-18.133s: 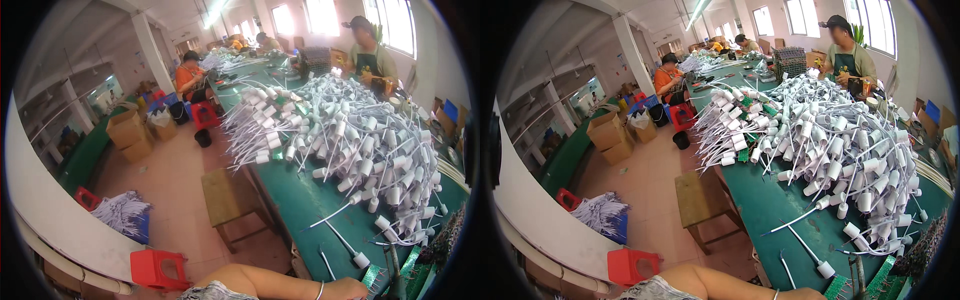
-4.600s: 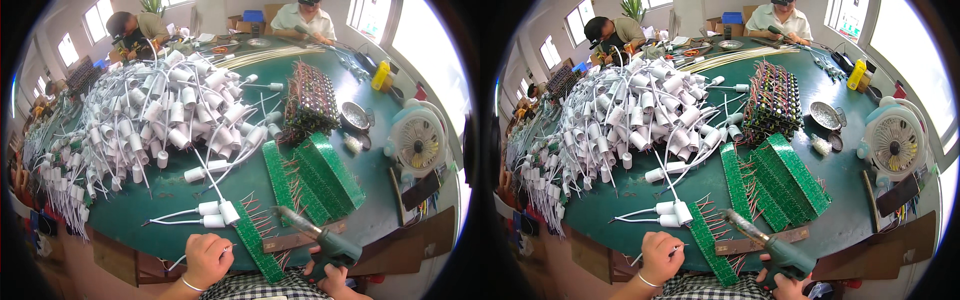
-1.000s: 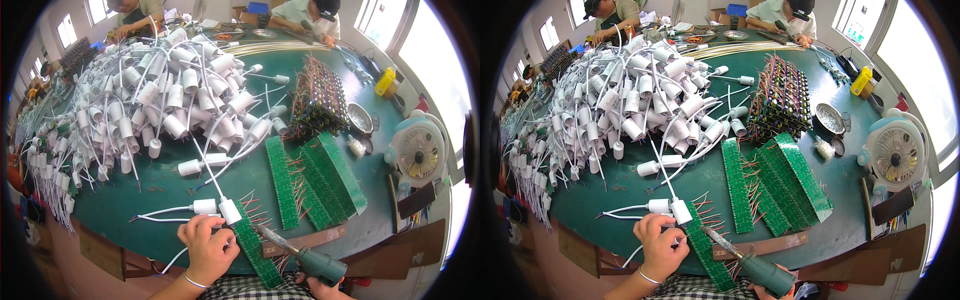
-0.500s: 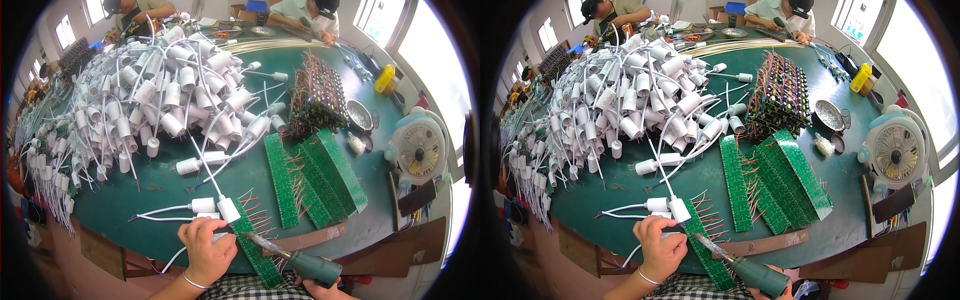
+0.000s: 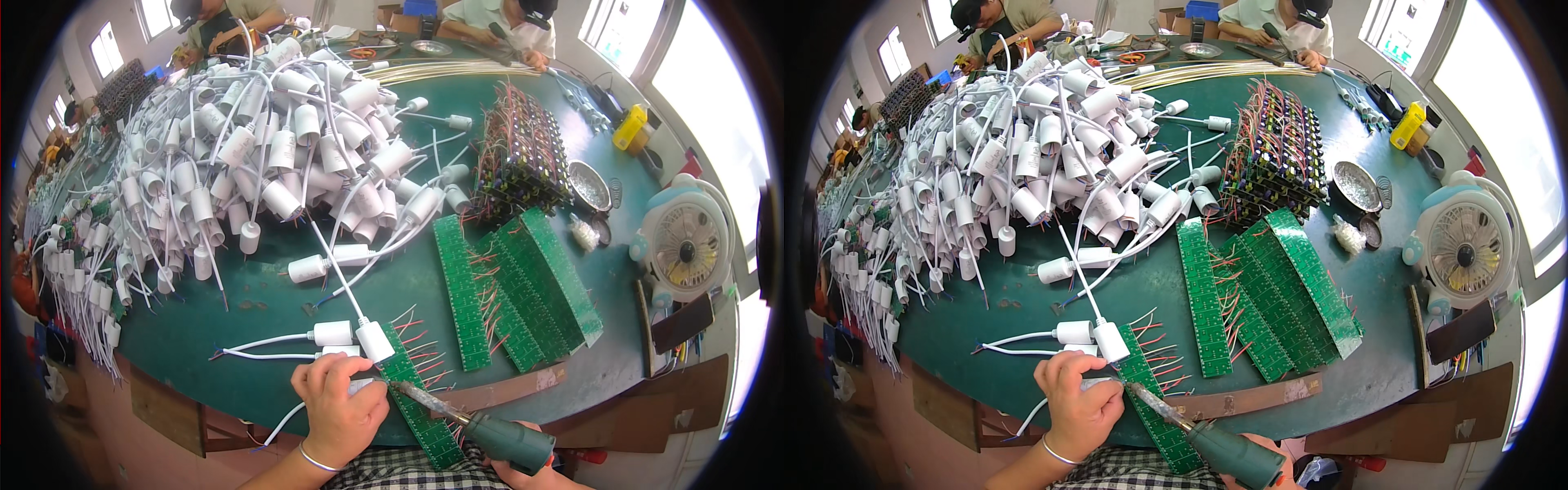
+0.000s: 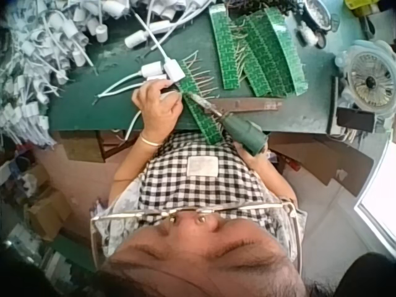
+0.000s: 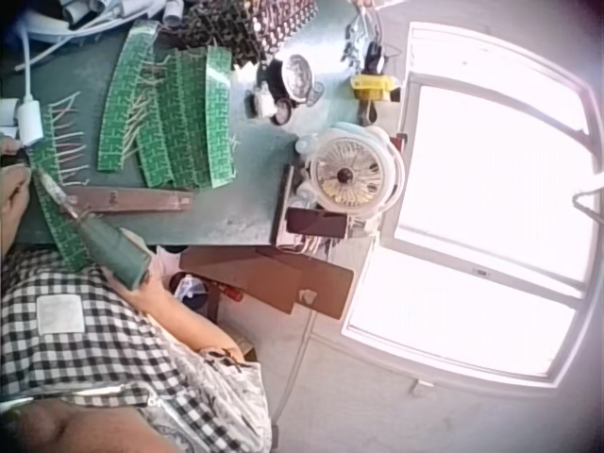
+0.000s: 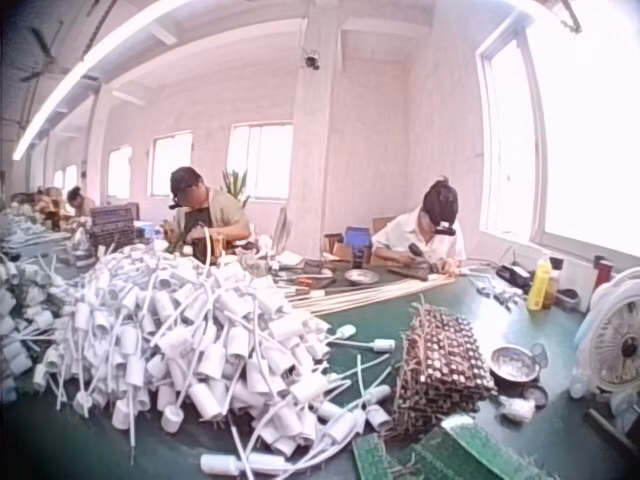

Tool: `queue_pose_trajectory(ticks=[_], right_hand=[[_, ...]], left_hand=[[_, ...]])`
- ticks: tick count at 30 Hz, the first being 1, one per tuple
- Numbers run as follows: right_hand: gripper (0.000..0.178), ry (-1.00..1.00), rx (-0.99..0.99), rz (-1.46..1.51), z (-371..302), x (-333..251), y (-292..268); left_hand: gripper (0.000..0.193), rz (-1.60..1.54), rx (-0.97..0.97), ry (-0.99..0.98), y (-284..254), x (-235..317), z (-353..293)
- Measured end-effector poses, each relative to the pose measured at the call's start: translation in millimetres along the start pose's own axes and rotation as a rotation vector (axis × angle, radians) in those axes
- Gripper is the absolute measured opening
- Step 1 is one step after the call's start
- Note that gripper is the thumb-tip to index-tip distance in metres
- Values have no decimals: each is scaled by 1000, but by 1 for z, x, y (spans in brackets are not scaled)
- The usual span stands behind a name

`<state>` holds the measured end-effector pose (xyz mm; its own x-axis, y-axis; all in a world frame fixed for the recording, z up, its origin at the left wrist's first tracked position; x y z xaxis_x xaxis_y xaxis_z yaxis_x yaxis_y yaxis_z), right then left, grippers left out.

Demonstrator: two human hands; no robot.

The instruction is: The person solders wires from white electrical components onto green circuit boards using a soldering tool, repeatedly taking components and boards from the table.

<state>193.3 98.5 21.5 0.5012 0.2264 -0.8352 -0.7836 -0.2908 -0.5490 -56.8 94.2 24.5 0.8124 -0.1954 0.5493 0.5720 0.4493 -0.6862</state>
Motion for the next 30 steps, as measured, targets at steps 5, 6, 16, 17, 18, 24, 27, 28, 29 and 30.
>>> queue_pose_trajectory(ticks=[5,6,16,17,18,24,27,28,29,30], right_hand=[[29,21,-71,18,-5,12,-1],[30,68,-56,95,-6,16,-1],[35,93,-26,174,-3,19,2],[35,89,-31,178,-4,20,3],[36,109,-47,174,-7,25,4],[39,128,-18,280,-10,27,-5],[39,202,31,418,-6,28,-6],[39,242,43,433,-5,27,-7],[38,287,62,443,-6,28,-9],[37,314,78,493,-9,35,-8]], left_hand=[[20,-2,7,8,1,1,0],[20,0,11,7,2,0,0],[18,4,10,2,2,1,2],[18,10,12,0,1,-1,2],[18,-3,16,3,-1,-1,2],[33,-61,-62,-9,-6,-5,2],[54,-62,-121,-6,-16,-15,-1],[56,-19,-121,56,-17,-17,-1],[58,14,-125,121,-16,-21,0],[59,-8,-143,167,-14,-28,5]])
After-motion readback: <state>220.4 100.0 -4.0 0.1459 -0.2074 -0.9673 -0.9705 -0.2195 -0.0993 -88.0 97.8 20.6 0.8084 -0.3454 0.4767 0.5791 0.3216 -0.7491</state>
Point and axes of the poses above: each hand's wrist, its own z-axis towards the middle knuckle, its own y-axis out of the palm, x = y × z, the point moved 6 cm from there along z, towards the middle knuckle, and after that the axes turned 12 degrees about -z, right-handed, at the moved point
